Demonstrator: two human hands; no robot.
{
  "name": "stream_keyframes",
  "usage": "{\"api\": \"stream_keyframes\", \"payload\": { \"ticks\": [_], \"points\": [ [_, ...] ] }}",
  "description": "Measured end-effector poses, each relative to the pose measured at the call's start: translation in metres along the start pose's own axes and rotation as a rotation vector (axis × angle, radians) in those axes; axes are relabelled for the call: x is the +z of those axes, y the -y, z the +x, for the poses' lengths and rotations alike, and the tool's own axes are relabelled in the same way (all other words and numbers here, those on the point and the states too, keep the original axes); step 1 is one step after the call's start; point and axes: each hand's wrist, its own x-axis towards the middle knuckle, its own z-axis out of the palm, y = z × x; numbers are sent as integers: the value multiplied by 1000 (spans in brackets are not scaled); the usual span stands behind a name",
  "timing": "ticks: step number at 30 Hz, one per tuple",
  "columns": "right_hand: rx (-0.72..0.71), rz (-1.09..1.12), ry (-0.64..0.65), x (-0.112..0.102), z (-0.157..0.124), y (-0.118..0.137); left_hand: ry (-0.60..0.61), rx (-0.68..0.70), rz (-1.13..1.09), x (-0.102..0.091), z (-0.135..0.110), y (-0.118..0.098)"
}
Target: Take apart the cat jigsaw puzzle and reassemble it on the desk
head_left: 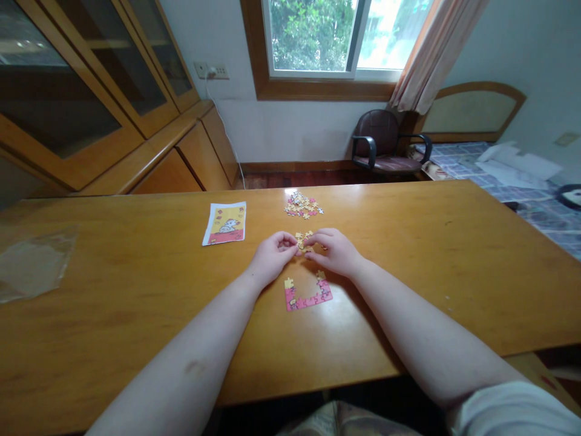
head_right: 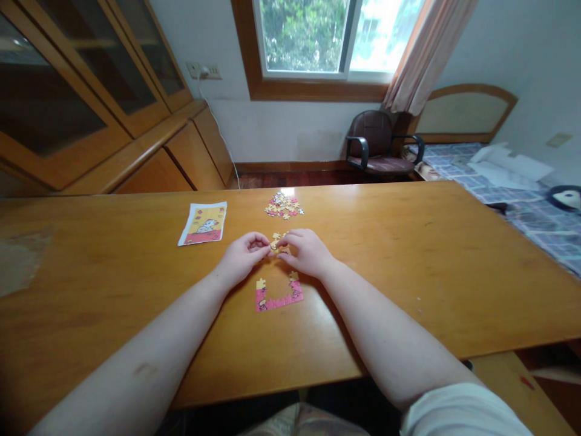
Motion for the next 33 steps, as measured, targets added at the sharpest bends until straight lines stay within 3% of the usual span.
{"api": "stream_keyframes", "payload": {
  "ticks": [5,12,16,19,28,33],
  "points": [
    [-5,-12,-5,2,0,0,47,23,74,0,0,2],
    [15,-53,90,-13,1,-9,122,396,773,-11,-5,-4],
    [99,-97,225,-25,0,-12,243,449,998,-14,-7,-7],
    [130,-94,311,-27,0,-8,305,408,1029,-13,-8,-7],
    [107,-79,414,-28,2,-1,288,369,1061,-13,-7,-1],
    [149,-51,449,-27,1,-1,116,366,1062,-18,-2,-3]
  ]
}}
